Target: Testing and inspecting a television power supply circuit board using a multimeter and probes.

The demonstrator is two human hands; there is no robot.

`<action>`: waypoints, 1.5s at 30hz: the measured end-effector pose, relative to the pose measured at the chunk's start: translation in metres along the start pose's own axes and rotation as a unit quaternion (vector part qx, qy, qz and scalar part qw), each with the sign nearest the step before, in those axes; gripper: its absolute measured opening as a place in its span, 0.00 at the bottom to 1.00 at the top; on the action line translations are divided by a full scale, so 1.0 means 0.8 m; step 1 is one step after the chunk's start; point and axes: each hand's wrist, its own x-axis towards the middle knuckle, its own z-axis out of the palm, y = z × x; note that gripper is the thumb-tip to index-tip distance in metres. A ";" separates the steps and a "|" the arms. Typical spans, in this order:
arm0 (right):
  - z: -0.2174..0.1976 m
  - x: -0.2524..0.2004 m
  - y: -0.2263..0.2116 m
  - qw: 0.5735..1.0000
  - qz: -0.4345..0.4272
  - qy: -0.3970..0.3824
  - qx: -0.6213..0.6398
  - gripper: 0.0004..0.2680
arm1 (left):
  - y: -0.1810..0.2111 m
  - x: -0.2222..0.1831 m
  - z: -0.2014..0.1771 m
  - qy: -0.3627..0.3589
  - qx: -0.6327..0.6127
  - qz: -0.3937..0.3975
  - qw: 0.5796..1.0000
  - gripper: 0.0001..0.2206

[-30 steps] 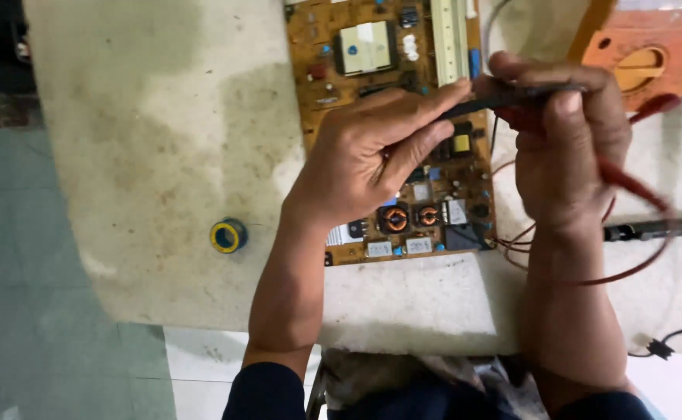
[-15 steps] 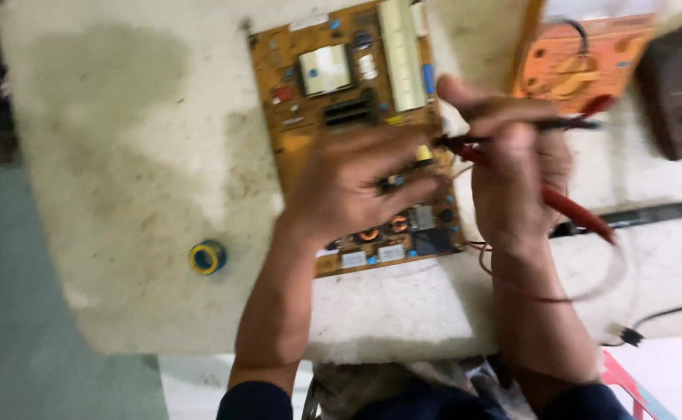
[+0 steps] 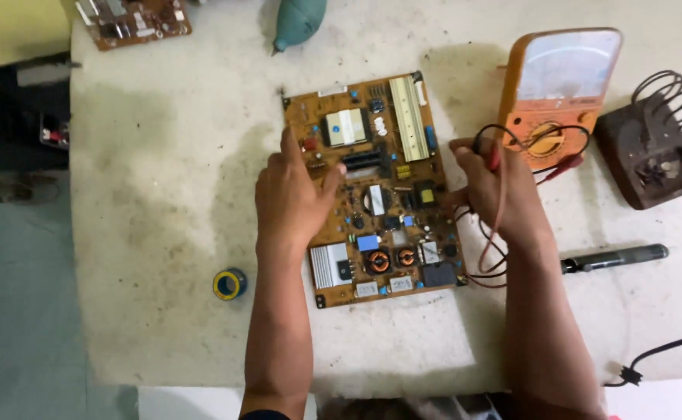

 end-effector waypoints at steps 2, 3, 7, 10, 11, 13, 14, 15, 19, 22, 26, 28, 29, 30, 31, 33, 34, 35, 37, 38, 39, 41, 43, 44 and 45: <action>0.001 -0.001 0.007 0.995 -0.021 -0.034 0.091 0.11 | -0.007 0.002 -0.005 0.021 -0.086 0.000 0.996 0.40; 0.002 -0.001 0.008 0.995 -0.020 -0.038 0.094 0.11 | -0.013 0.006 -0.006 0.021 -0.083 -0.003 0.996 0.40; 0.006 0.013 0.034 0.981 -0.055 -0.042 0.180 0.11 | -0.013 0.017 -0.014 0.033 -0.366 -0.037 0.929 0.26; 0.012 0.014 0.036 0.978 -0.058 -0.051 0.194 0.12 | -0.010 0.010 -0.024 0.042 -0.527 0.059 0.847 0.08; 0.014 0.010 0.032 0.979 -0.062 -0.052 0.185 0.12 | -0.012 0.006 -0.027 0.024 -0.553 0.098 0.827 0.07; 0.018 0.012 0.035 0.973 -0.059 -0.057 0.214 0.12 | -0.016 0.007 -0.027 0.053 -0.560 0.103 0.820 0.08; 0.019 0.014 0.035 0.967 -0.056 -0.062 0.243 0.12 | -0.017 0.008 -0.028 0.082 -0.567 0.107 0.813 0.08; 0.017 0.017 0.042 0.966 -0.061 -0.062 0.245 0.12 | -0.026 0.010 -0.027 0.084 -0.565 0.112 0.813 0.08; 0.018 0.021 0.050 0.943 -0.069 -0.044 0.322 0.13 | -0.061 0.022 -0.026 0.211 -0.599 0.145 0.758 0.11; 0.023 0.014 0.035 0.945 -0.083 -0.027 0.314 0.13 | -0.058 0.021 -0.036 0.279 -0.618 0.152 0.719 0.12; 0.018 0.023 0.042 0.905 -0.039 -0.033 0.422 0.12 | -0.050 0.015 -0.037 0.311 -0.576 0.140 0.743 0.17; 0.012 0.030 0.051 0.880 -0.058 -0.004 0.471 0.10 | -0.041 0.016 -0.041 0.311 -0.615 0.133 0.713 0.16; 0.010 0.034 0.055 0.851 -0.079 0.018 0.520 0.07 | -0.038 0.016 -0.043 0.316 -0.648 0.127 0.681 0.14; 0.009 0.028 0.050 0.851 -0.078 0.021 0.519 0.07 | -0.042 0.017 -0.042 0.313 -0.650 0.126 0.681 0.14; 0.010 0.021 0.044 0.890 -0.080 0.035 0.447 0.02 | -0.048 0.016 -0.042 0.321 -0.654 0.118 0.675 0.15; 0.020 0.021 0.053 0.924 -0.080 0.047 0.370 0.07 | -0.061 0.018 -0.040 0.330 -0.657 0.108 0.669 0.16; 0.029 0.027 0.068 0.923 -0.084 -0.001 0.375 0.03 | -0.068 0.022 -0.036 0.340 -0.665 0.122 0.653 0.16; 0.037 0.033 0.085 0.920 -0.088 -0.048 0.378 0.06 | -0.074 0.025 -0.032 0.349 -0.674 0.136 0.637 0.16; 0.039 0.027 0.075 0.926 -0.076 -0.063 0.365 0.07 | -0.077 0.024 -0.039 0.362 -0.667 0.125 0.639 0.17; 0.039 0.025 0.072 0.930 -0.065 -0.078 0.354 0.08 | -0.077 0.025 -0.041 0.375 -0.658 0.116 0.642 0.18; 0.039 0.029 0.077 0.931 -0.062 -0.074 0.353 0.08 | -0.088 0.029 -0.033 0.371 -0.660 0.114 0.643 0.18; 0.039 0.037 0.089 0.908 -0.044 -0.080 0.409 0.08 | -0.108 0.035 -0.018 0.376 -0.649 0.108 0.653 0.17; 0.029 0.025 0.069 0.902 -0.044 -0.097 0.418 0.08 | -0.093 0.029 -0.026 0.377 -0.635 0.098 0.667 0.17; 0.024 0.019 0.058 0.895 -0.046 -0.118 0.429 0.10 | -0.085 0.026 -0.032 0.381 -0.620 0.090 0.680 0.18; 0.025 0.019 0.061 0.894 -0.047 -0.117 0.429 0.10 | -0.081 0.025 -0.034 0.381 -0.620 0.091 0.680 0.18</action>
